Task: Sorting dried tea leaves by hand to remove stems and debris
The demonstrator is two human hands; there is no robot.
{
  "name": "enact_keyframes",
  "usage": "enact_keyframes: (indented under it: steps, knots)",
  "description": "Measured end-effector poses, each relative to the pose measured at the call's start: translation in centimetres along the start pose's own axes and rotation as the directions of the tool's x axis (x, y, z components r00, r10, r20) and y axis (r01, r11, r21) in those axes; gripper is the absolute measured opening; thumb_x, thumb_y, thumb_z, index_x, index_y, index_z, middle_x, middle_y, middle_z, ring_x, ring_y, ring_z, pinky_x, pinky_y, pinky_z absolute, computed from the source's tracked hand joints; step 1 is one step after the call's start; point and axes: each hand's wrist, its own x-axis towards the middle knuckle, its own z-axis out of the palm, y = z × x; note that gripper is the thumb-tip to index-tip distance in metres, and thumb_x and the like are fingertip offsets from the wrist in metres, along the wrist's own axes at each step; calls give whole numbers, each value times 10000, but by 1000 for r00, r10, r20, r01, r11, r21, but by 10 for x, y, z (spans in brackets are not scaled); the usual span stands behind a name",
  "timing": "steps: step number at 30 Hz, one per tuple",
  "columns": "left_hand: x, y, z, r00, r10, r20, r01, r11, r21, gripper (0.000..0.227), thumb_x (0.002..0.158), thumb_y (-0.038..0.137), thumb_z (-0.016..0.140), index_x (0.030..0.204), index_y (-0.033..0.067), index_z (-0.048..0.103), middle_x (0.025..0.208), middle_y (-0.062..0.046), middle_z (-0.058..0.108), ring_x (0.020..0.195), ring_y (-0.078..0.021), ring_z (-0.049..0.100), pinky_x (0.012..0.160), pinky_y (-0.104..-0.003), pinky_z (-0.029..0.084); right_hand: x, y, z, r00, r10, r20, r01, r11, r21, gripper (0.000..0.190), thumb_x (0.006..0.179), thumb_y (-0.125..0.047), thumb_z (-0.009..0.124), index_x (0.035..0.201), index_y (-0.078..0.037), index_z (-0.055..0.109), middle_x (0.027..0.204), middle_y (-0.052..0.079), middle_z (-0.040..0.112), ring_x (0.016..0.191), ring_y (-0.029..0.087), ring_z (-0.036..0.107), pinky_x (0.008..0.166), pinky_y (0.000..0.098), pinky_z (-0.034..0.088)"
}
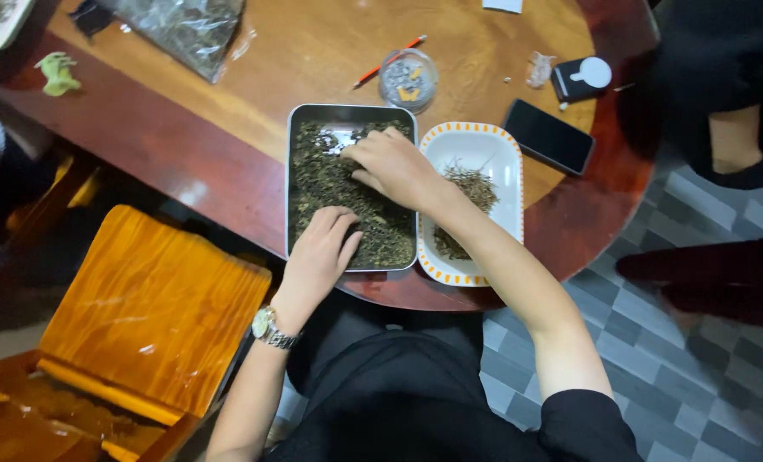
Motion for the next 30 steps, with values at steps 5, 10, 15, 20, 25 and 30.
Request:
enact_keyframes:
  steps: [5,10,15,20,25,30]
  knots:
    - [5,-1,-7,1000,-22,21,22,1000,19,247,1021,201,632,1214,47,643,1189,-141,614,1207,-332,601,996,-445,509,-32,-10,-13,995,96,38,-95,995,-33,644,838,-445,801,1323,-89,570,1257,124,619,1203,302,569,995,440,457]
    - [29,9,-16,994,-83,65,64,964,256,547,961,269,700,1419,35,513,1399,-215,490,1319,-406,499,1000,-498,491,-43,-12,7,977,192,94,-165,956,-242,969,686,-581,870,1412,-73,478,1263,158,602,1198,304,560,1140,472,353]
    - [65,3,-13,947,-191,257,106,944,313,946,860,339,805,1577,-26,308,1597,-321,295,1462,-502,340,1151,-617,369,-33,-15,1,989,124,77,-123,992,-17,690,823,-174,841,1383,9,481,1164,195,611,1049,377,653,985,458,507]
    - [70,-24,9,949,-157,272,32,911,412,837,840,384,807,1487,15,425,1433,-195,482,1364,-372,474,1014,-499,510,-38,-8,3,997,74,38,-79,988,130,518,869,-160,775,1294,8,533,1156,170,619,1088,371,641,963,455,513]
    - [70,-36,22,976,-117,183,10,866,501,591,858,337,791,1351,123,545,1188,-78,562,1118,-282,587,812,-410,553,-42,-3,4,997,75,7,-75,994,82,603,842,-291,836,1294,-6,557,1215,197,634,1184,375,617,1095,473,440]
    - [79,-49,31,986,-72,153,-22,840,542,476,811,192,834,1224,136,603,1092,-54,592,1028,-264,643,732,-375,591,-37,6,35,975,210,78,-188,957,-223,895,720,-536,874,1374,-49,505,1266,179,583,1167,336,587,1178,524,285]
